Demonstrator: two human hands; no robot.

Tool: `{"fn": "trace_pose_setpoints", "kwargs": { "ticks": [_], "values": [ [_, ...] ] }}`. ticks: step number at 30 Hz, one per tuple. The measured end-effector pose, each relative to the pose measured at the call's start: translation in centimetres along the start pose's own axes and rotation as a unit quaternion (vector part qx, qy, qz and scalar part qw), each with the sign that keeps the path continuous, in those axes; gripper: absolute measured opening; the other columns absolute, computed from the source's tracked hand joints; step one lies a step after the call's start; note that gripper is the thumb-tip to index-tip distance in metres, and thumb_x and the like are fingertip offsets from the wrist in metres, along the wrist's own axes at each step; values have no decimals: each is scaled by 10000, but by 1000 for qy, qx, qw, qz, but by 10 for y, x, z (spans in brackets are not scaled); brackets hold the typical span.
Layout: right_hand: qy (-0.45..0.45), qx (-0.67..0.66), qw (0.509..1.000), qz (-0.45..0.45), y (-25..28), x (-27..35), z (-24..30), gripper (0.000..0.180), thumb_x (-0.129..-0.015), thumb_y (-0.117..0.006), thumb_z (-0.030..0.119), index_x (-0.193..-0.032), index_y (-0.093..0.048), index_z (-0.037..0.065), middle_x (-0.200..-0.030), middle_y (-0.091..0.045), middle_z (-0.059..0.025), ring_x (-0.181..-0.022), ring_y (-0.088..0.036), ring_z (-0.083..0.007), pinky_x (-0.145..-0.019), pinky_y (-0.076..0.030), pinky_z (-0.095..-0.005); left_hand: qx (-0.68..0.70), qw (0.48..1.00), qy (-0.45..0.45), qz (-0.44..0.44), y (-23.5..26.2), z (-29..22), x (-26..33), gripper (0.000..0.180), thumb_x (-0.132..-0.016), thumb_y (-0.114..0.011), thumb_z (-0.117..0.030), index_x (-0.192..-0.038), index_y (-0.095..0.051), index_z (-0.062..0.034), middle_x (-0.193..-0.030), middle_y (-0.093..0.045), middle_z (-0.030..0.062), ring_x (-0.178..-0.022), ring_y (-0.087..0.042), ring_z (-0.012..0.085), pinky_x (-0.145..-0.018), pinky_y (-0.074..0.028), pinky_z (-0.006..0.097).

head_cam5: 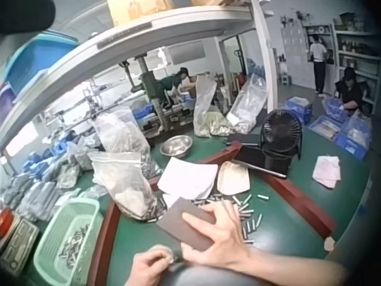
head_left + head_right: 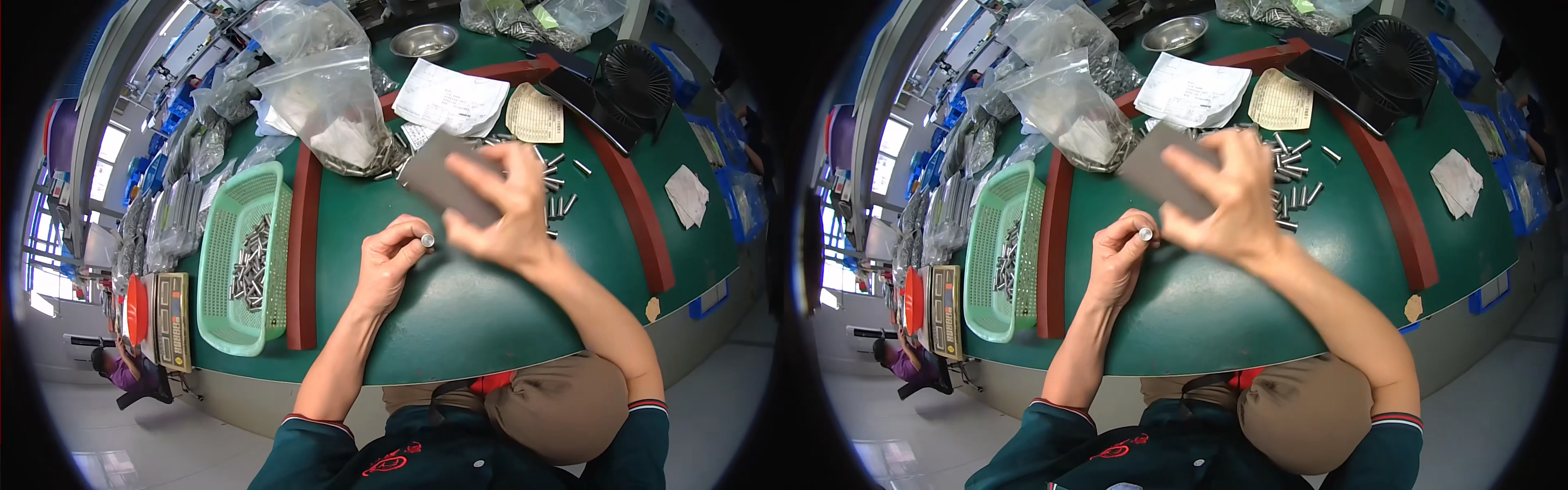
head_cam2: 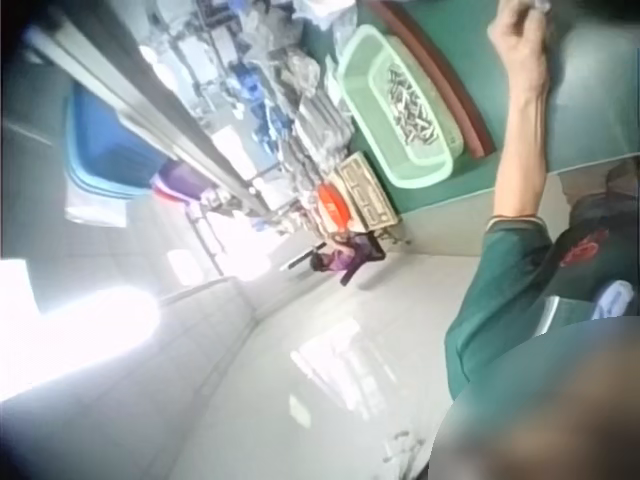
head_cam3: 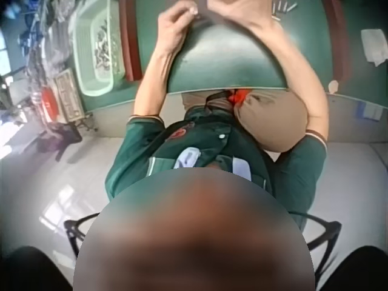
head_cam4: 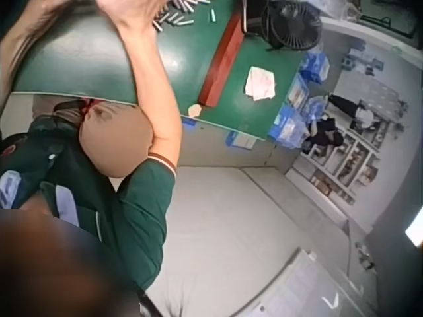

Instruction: Sanding small cylindrical metal components using a sanding block.

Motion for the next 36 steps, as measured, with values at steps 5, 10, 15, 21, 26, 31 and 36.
{"fn": "trace_pose_setpoints", "kwargs": {
  "ticks": [5,10,15,21,26,31,36],
  "values": [
    [92,-108,988,65,15,8,32,578,-515,-742,249,-1083,-730,141,-1005,-602,-139,-828,-545,-269,-754,-390,-381,123,979,112,-120,-12,3,0,227,-908,-670,-162,-1059,-652,6,-1007,-673,46,-856,-631,134,-783,-513,267],
    [16,24,1000,8,6,-7,-1,622,-515,-748,218,-1117,-691,72,-1027,-581,-147,-906,-531,-299,-795,-413,-421,-3,1000,-19,-13,4,-2,1,59,-899,-653,-52,-909,-699,-16,-1024,-667,37,-933,-616,125,-790,-488,259],
    [87,-91,991,48,-1,9,31,585,-512,-753,256,-1083,-720,133,-1008,-596,-123,-846,-542,-270,-762,-371,-384,-29,983,40,-175,-10,6,1,213,-923,-620,-162,-1082,-647,-22,-1045,-650,45,-932,-607,128,-801,-520,286],
    [98,-127,985,63,6,9,46,560,-511,-733,242,-1060,-730,135,-1036,-607,-151,-850,-551,-282,-795,-390,-398,17,986,70,-152,-2,3,9,89,-872,-640,-41,-937,-694,-13,-1033,-678,51,-865,-634,123,-721,-513,264],
    [13,-8,1000,-10,5,3,2,634,-504,-759,228,-1119,-696,86,-1039,-568,-151,-919,-532,-305,-775,-412,-405,-113,992,-35,-31,1,-8,2,99,-873,-656,-48,-956,-688,-5,-1065,-658,74,-1000,-607,140,-770,-512,278],
    [19,-53,998,23,-3,6,20,535,-555,-753,305,-1065,-714,147,-1003,-568,-115,-892,-522,-277,-806,-362,-405,-56,996,-4,-65,-4,2,3,110,-887,-647,-35,-982,-676,13,-1007,-631,48,-906,-601,134,-805,-499,282],
    [78,-166,982,38,3,6,41,566,-539,-763,267,-1093,-715,163,-1019,-588,-112,-850,-528,-260,-769,-383,-385,79,973,134,-169,-5,-3,12,250,-956,-585,-203,-1105,-612,-4,-981,-629,59,-942,-598,133,-837,-515,295]
  ]
}}
Point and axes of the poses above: each hand's wrist, its own x-axis away from the middle knuckle, its own y-axis out of the back of the hand, z = x × y, the point moved 2 cm from there along -x, towards the middle knuckle
